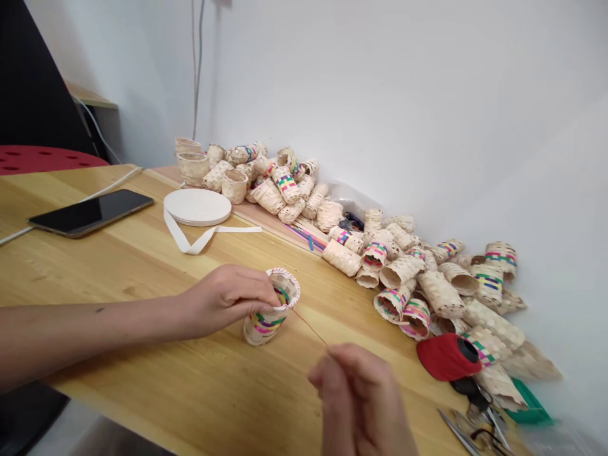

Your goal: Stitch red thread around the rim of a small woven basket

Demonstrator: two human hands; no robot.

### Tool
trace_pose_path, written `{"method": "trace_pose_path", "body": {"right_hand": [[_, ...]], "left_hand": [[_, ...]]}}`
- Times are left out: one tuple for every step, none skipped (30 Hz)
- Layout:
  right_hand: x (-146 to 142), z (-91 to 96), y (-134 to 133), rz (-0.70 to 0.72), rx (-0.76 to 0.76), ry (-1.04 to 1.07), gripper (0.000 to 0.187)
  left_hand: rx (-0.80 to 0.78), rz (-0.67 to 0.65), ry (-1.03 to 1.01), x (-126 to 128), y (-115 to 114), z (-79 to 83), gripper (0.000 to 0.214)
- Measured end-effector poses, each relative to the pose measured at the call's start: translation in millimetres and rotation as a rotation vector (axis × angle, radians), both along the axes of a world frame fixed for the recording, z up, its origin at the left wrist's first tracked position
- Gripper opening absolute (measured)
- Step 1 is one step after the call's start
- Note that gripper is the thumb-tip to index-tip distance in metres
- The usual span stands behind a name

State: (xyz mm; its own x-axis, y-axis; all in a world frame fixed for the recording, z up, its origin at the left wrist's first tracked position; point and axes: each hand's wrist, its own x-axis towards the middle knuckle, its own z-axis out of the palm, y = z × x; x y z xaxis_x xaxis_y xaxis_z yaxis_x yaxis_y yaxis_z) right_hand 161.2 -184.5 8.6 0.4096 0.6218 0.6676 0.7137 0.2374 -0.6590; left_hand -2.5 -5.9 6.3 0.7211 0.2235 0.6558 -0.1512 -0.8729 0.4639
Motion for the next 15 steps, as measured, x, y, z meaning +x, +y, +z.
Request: {"method": "trace_pose_path", "body": {"right_hand": [[-5, -1.3, 8, -0.022, -0.067, -0.028, 0.009], [-10, -2.7, 16, -0.031, -0.124, -0.059, 0.009], [-13, -4.3, 23, -0.029, -0.172, -0.093, 0.01], [-15, -6.0, 28, -0.016, -0.2, -0.126, 0.011], [-16, -7.6, 33, 0.002, -0.202, -0.152, 0.012], [-17, -9.1, 36, 0.017, -0.194, -0.179, 0.012], [-17, -10.4, 38, 0.036, -0.191, -0.209, 0.012], [-17, -11.4, 40, 0.05, -0.185, -0.236, 0.012], [-17, -12.1, 41, 0.057, -0.179, -0.254, 0.011], [-17, -12.5, 41, 0.06, -0.174, -0.266, 0.011], [-17, -12.7, 42, 0.059, -0.173, -0.272, 0.011], [-17, -12.6, 42, 0.058, -0.172, -0.274, 0.012], [-18, -12.5, 42, 0.055, -0.167, -0.273, 0.012], [-18, -12.3, 42, 0.051, -0.163, -0.272, 0.013], [-18, -12.1, 42, 0.051, -0.163, -0.273, 0.013]], "left_hand": [[-0.022, -0.008, 0.0, 0, 1, 0.5, 0.015], [-0.04, -0.013, -0.001, 0, 2, 0.4, 0.015], [-0.055, -0.013, -0.006, -1, 3, 0.0, 0.015], [-0.067, -0.006, -0.015, -1, 3, -0.8, 0.014], [-0.074, 0.005, -0.024, -1, 4, -1.7, 0.014], [-0.08, 0.015, -0.032, -1, 4, -2.7, 0.013], [-0.083, 0.021, -0.04, -1, 4, -3.7, 0.013], [-0.085, 0.021, -0.045, -1, 5, -4.6, 0.013], [-0.087, 0.014, -0.047, -1, 5, -5.3, 0.013], [-0.09, 0.003, -0.048, 0, 5, -5.9, 0.013], [-0.094, -0.005, -0.047, 0, 6, -6.4, 0.013], [-0.1, -0.012, -0.046, 1, 7, -6.6, 0.014], [-0.107, -0.013, -0.042, 2, 7, -6.6, 0.014], [-0.115, -0.01, -0.039, 2, 8, -6.5, 0.014], [-0.124, -0.002, -0.036, 3, 8, -6.3, 0.014]]}}
